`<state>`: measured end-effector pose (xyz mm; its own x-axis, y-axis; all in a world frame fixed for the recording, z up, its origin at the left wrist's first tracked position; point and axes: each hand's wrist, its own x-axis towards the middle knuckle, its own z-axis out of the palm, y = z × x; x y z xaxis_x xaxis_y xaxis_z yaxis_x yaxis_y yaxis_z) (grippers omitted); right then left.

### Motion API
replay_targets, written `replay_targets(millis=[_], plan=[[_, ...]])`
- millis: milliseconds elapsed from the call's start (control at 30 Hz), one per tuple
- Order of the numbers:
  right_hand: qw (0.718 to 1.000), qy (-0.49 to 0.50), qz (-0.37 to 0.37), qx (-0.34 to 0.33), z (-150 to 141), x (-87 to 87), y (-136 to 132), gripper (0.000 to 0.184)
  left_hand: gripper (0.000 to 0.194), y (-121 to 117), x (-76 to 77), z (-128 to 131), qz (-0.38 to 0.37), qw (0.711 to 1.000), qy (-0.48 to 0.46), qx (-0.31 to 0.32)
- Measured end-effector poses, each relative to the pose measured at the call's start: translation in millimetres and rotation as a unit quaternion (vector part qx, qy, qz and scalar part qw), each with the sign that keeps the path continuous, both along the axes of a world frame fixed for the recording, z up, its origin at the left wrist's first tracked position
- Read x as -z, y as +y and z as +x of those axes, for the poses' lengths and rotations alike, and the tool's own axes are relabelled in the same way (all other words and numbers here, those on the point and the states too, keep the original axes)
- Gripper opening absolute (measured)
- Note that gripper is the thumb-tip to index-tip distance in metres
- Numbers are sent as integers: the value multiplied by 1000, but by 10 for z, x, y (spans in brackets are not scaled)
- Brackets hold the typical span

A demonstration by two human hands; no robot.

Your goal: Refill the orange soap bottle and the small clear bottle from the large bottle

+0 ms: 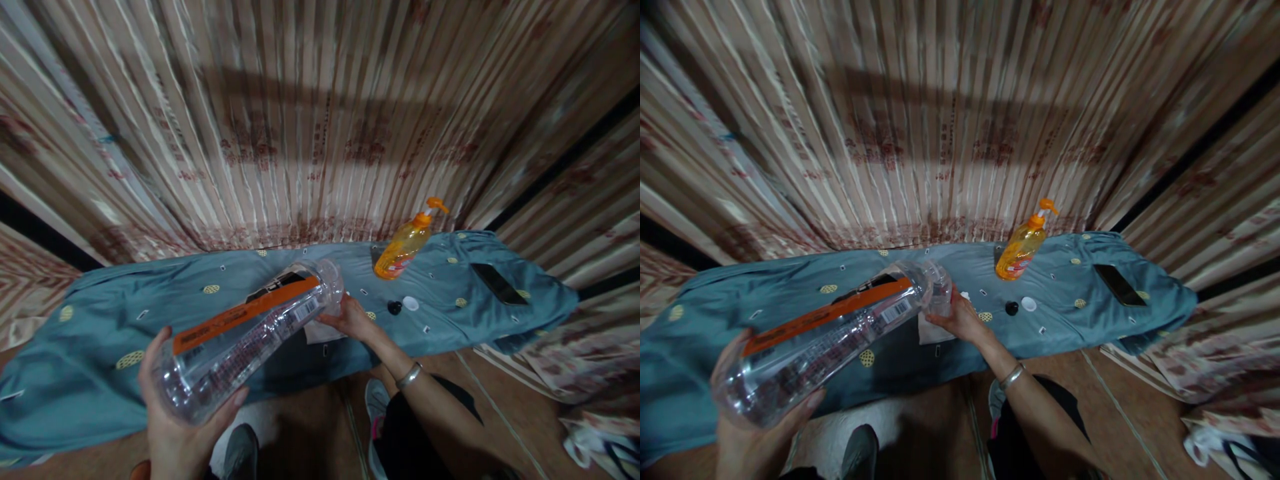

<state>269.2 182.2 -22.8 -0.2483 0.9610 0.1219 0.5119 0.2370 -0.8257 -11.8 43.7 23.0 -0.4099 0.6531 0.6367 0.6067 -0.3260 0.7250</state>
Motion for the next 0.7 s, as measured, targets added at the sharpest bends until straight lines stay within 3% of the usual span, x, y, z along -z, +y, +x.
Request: replay_targets(millis=[133,333,700], plan=[[1000,7,-10,-5,15,-23,0,57,113,5,-44,51,4,1000,-3,-5],[999,20,2,-47,52,-12,19,52,117,-16,27,-56,-29,999,-2,30],[999,10,-19,-49,63,-93,11,44,111,9,-34,-30,14,999,42,24]])
